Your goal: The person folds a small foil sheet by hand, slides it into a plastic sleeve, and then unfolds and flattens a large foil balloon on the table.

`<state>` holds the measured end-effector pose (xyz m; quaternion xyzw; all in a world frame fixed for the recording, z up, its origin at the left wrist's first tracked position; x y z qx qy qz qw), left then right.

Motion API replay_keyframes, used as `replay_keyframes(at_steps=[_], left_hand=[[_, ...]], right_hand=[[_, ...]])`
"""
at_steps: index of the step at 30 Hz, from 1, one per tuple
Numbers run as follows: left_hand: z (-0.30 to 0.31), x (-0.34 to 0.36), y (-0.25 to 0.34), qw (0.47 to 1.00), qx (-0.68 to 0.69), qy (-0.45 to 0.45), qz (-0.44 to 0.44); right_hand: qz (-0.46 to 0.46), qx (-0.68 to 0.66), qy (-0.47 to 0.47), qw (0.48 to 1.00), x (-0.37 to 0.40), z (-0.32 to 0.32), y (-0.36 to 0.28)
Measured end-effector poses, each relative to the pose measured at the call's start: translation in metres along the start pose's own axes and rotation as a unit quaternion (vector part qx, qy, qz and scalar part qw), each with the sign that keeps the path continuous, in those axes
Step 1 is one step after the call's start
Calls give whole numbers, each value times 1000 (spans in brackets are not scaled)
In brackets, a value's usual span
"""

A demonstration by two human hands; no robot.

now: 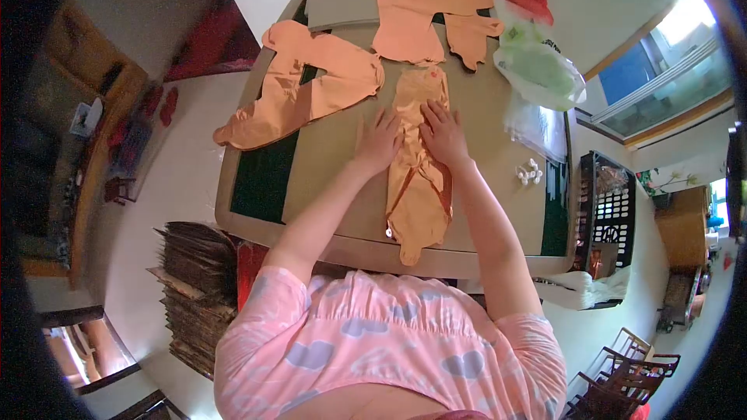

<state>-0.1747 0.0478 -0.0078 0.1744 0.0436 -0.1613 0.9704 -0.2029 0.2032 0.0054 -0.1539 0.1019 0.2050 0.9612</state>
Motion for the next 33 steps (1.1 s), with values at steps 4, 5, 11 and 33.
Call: replay_keyframes(at_steps=[4, 5, 11, 33], left_hand=[[-4, -8, -3, 1000, -17, -20, 5], [-5, -7, -3, 1000, -22, -20, 1], [1, 19, -5, 992, -43, -117, -22], [41, 123, 7, 985, 3, -167, -46]], right_hand=[[3, 11, 15, 1000, 2, 1, 0], [3, 11, 16, 1000, 2, 1, 0], [4, -3, 31, 999, 3, 0, 1], [-2, 40, 6, 999, 1, -1, 1]])
Point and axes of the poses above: each hand's wrist, its own x-axis away from the middle knuckle, its own z-axis out of the back of the hand, y = z × x, the point moved 6 cm from there along -x, towards the middle knuckle, and after that the axes turned 3 degrees about -y, right-handed, at the moved point
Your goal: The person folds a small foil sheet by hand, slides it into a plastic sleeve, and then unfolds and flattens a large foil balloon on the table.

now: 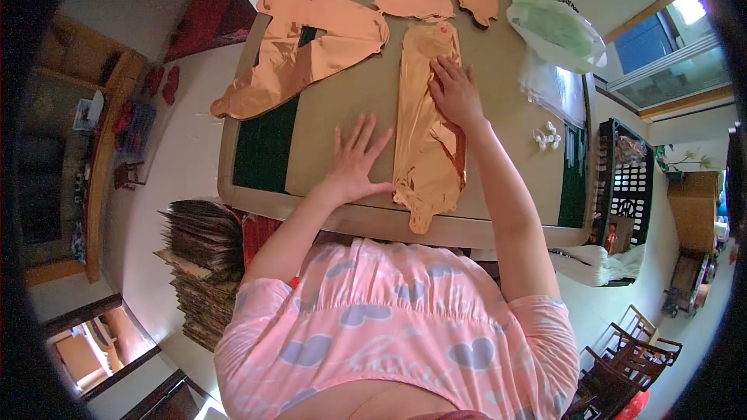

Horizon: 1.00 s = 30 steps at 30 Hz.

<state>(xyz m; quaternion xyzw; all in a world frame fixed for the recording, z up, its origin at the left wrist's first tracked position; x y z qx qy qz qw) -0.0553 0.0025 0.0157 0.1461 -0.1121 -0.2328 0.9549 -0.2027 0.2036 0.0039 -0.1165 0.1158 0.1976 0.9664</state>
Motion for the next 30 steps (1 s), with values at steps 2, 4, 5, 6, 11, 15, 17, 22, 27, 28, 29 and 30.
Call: replay_keyframes(at_steps=[2, 4, 5, 6, 11, 15, 17, 22, 27, 28, 29, 30], left_hand=[[6, 2, 4, 1000, -7, -4, 0], [16, -3, 6, 1000, 7, 4, 4], [21, -9, 8, 1000, 24, 12, 9], [25, -16, 9, 999, 41, 21, 14], [30, -99, 12, 993, 53, 103, -17], [14, -146, -2, 995, 32, 94, 23], [3, -154, -10, 994, 0, 103, 27], [6, -149, -7, 992, -71, 86, 56], [14, -141, 5, 997, -68, 34, 4], [17, -139, 9, 995, -95, 34, -3], [22, -137, 12, 992, -122, 36, -11], [27, -137, 15, 988, -149, 39, -18]], right_hand=[[9, 23, -4, 1000, 1, 2, -2], [12, 30, 1, 999, -1, 5, -2], [11, 24, 5, 1000, -1, 5, -2], [11, 18, 10, 1000, -1, 5, -3], [18, -5, 28, 999, -1, 9, -5], [11, -19, 33, 999, 0, 3, -2], [15, -23, 26, 999, -1, 7, -1], [-5, -35, 0, 999, -1, 4, 0], [-9, -64, 9, 998, -1, 2, 1], [-9, -67, 9, 998, 0, 3, 0], [-7, -62, 8, 998, 0, 3, 0], [-5, -56, 9, 998, -1, 4, 0]])
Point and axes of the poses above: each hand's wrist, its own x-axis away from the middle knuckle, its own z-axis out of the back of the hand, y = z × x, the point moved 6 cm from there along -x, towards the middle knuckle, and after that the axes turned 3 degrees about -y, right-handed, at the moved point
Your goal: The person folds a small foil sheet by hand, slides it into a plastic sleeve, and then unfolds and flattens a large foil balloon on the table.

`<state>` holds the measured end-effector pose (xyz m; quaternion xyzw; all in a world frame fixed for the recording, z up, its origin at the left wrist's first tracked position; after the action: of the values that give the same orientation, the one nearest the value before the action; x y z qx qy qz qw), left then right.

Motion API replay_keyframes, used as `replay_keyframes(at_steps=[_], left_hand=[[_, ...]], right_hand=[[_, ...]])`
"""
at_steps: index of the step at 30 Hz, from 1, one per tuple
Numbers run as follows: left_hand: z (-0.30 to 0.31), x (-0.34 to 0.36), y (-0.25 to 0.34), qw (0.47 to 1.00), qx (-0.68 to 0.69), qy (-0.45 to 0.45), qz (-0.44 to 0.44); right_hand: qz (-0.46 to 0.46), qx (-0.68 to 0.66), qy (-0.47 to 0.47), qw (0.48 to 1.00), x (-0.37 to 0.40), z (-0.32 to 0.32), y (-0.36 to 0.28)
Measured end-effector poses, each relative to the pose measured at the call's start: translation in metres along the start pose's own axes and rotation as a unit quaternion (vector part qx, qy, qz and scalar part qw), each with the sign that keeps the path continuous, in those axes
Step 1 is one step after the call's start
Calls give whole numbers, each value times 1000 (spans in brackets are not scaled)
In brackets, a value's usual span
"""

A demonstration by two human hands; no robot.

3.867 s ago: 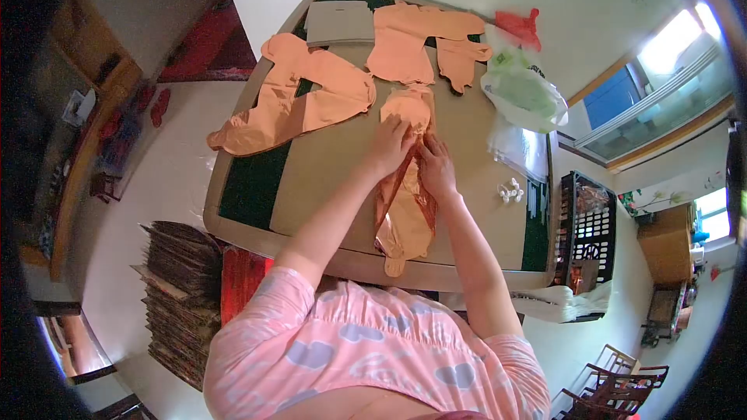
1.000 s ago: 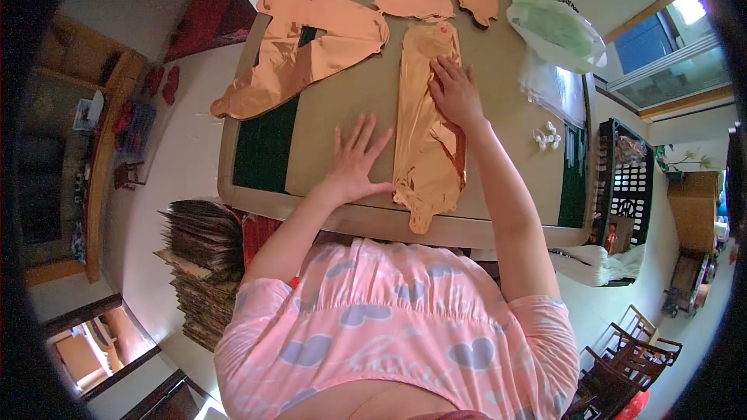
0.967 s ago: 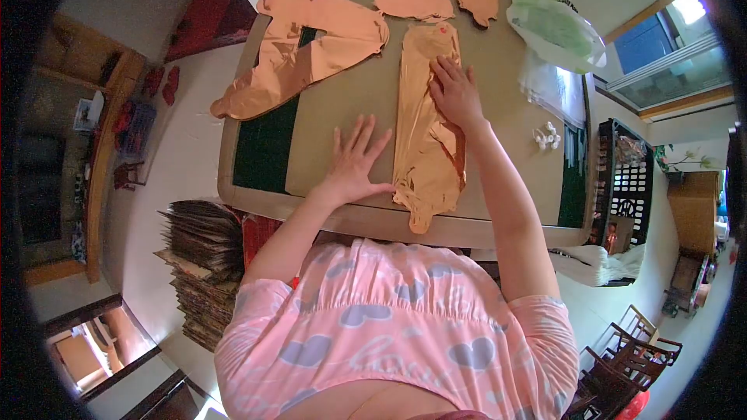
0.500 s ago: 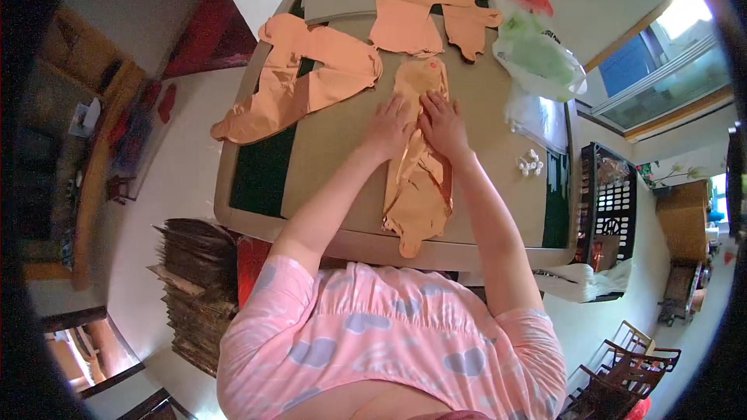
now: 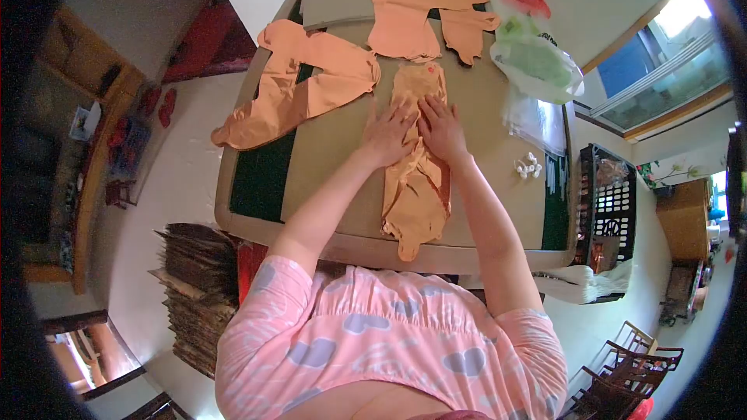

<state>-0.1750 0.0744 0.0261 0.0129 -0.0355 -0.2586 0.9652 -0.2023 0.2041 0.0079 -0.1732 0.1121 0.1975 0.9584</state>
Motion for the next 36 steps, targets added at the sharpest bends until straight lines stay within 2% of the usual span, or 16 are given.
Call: replay_keyframes(at_steps=[3, 4, 7, 10, 13, 16, 22, 25, 28, 30, 32, 36], left_hand=[[-8, -6, 5, 997, 64, -51, 2], [-12, -7, 5, 997, 77, -31, 2], [-21, -6, 5, 995, 102, 9, 0], [-22, -7, 5, 996, 94, 3, -2], [-23, -7, 5, 997, 80, -4, -4], [-25, -8, 4, 995, 95, 0, -7], [-34, -7, 3, 990, 135, 27, -5], [-36, -8, 4, 993, 114, 31, -6], [-29, -9, 4, 994, 112, 16, -3], [-26, -9, 5, 993, 116, -2, 0], [-35, -13, 3, 993, 114, 21, -2], [-32, -11, 4, 994, 101, 46, -15]], right_hand=[[7, 30, 8, 999, 0, 1, -2], [11, 43, 12, 999, 0, 1, -1], [25, -14, 14, 999, -3, 2, 5], [-26, -136, 52, 989, -4, 17, 21], [-52, -114, -43, 991, -13, 28, 29], [-6, -67, 3, 998, -28, 22, 39], [-53, -119, -28, 991, -54, 13, 54], [62, -43, 45, 996, -18, 15, 30], [56, -122, -39, 990, 51, 23, 0], [66, -155, -52, 984, 98, 33, -14], [78, -176, -73, 978, 141, 47, -31], [13, -221, -97, 970, 222, 76, -60]])
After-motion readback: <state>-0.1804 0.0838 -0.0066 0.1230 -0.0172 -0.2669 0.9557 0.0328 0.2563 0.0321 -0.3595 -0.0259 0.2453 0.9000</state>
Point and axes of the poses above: each hand's wrist, its own x-axis away from the middle knuckle, its own z-axis out of the back of the hand, y = z × x, the point moved 6 cm from there along -x, towards the middle knuckle, and after that the axes turned 3 degrees about -y, right-handed, at the moved point
